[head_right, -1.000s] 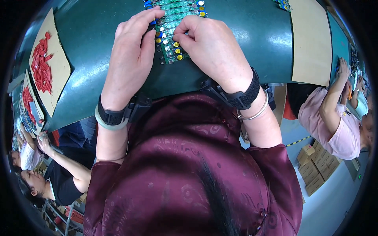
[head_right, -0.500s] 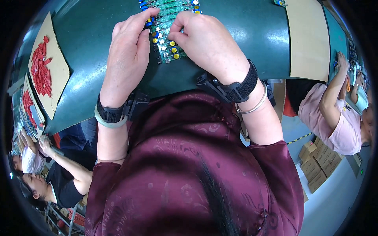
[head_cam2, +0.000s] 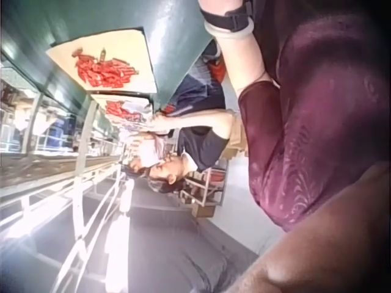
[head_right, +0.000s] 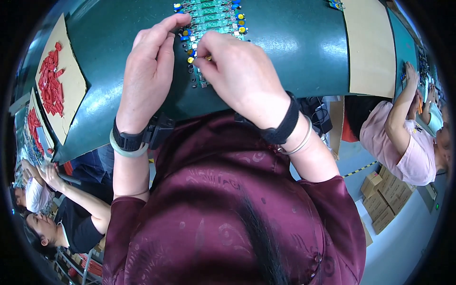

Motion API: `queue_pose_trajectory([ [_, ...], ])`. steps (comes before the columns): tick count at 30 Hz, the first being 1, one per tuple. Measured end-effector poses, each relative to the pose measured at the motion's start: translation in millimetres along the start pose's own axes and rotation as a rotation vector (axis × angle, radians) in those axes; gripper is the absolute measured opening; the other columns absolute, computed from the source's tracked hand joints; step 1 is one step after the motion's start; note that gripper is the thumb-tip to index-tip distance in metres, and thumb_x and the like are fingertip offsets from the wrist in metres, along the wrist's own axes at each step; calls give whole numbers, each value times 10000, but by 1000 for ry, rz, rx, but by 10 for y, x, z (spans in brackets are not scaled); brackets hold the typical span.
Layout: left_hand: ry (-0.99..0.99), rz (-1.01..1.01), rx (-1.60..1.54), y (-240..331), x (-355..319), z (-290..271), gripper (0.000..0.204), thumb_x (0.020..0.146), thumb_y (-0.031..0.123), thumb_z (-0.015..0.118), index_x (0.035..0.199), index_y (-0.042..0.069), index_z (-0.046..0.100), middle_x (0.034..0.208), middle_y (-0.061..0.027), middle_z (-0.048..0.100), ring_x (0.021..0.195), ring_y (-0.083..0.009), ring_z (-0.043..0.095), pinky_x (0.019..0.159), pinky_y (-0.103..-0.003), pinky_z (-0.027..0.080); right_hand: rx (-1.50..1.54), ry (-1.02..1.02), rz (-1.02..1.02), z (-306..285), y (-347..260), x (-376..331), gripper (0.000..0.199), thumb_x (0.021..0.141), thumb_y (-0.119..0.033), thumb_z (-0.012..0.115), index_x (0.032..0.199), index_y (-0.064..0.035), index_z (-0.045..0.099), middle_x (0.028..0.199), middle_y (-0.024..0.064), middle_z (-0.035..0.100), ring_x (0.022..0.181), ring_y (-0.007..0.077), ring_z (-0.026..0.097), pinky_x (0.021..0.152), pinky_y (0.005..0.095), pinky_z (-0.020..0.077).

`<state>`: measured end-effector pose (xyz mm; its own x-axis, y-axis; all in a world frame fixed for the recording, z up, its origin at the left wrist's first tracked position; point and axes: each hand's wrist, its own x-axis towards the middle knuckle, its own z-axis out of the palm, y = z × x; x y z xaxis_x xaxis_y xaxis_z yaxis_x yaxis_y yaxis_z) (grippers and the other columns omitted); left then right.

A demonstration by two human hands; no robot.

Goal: The recorder uses a utility knife to prepare component strips and then manually inserts components into a printed circuit board.

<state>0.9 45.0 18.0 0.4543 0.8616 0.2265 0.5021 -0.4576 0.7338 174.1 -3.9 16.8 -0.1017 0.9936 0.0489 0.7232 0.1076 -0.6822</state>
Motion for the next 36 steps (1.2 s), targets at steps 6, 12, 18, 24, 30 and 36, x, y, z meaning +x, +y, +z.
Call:
queue_pose_trajectory([
  [6,-17,139,95,-173,63,26,341,936,-50,489,1224,58,637,1237,-105,664,1105,-280,576,993,-353,464,-156,47,-14,133,-149,-26,162,873,-165,707,947,-57,613,791,102,655,678,309,640,622,404,508],
  [12,-87,100,94,-147,16,11,348,865,-95,444,1146,34,604,1322,-114,625,1169,-301,535,1043,-382,425,-175,37,10,140,-122,-23,149,868,-166,698,947,-63,625,846,113,671,754,329,666,655,424,525],
  [18,-104,94,87,-157,22,12,375,838,-108,418,1139,34,590,1367,-113,599,1202,-309,511,1069,-389,404,-116,23,-25,143,-134,-16,157,864,-171,702,946,-61,624,852,103,675,759,325,670,656,422,533],
  [24,-107,97,74,-168,14,8,383,835,-110,418,1138,43,597,1382,-111,590,1218,-307,501,1079,-386,395,-315,49,79,229,-281,-14,148,862,-177,704,929,-67,630,847,100,675,761,326,674,654,415,546],
  [30,-97,97,76,-167,-3,24,378,838,-110,422,1120,57,610,1387,-109,586,1222,-306,500,1077,-387,395,-276,64,79,198,-256,-23,166,860,-166,708,964,-58,637,824,111,667,716,319,668,639,396,547],
  [36,-115,82,142,-88,-31,37,248,861,-38,514,1049,63,640,1399,-104,571,1230,-329,491,1066,-413,396,-69,183,1,68,-34,-47,154,864,-79,704,998,-30,648,774,90,640,625,195,625,600,310,512],
])
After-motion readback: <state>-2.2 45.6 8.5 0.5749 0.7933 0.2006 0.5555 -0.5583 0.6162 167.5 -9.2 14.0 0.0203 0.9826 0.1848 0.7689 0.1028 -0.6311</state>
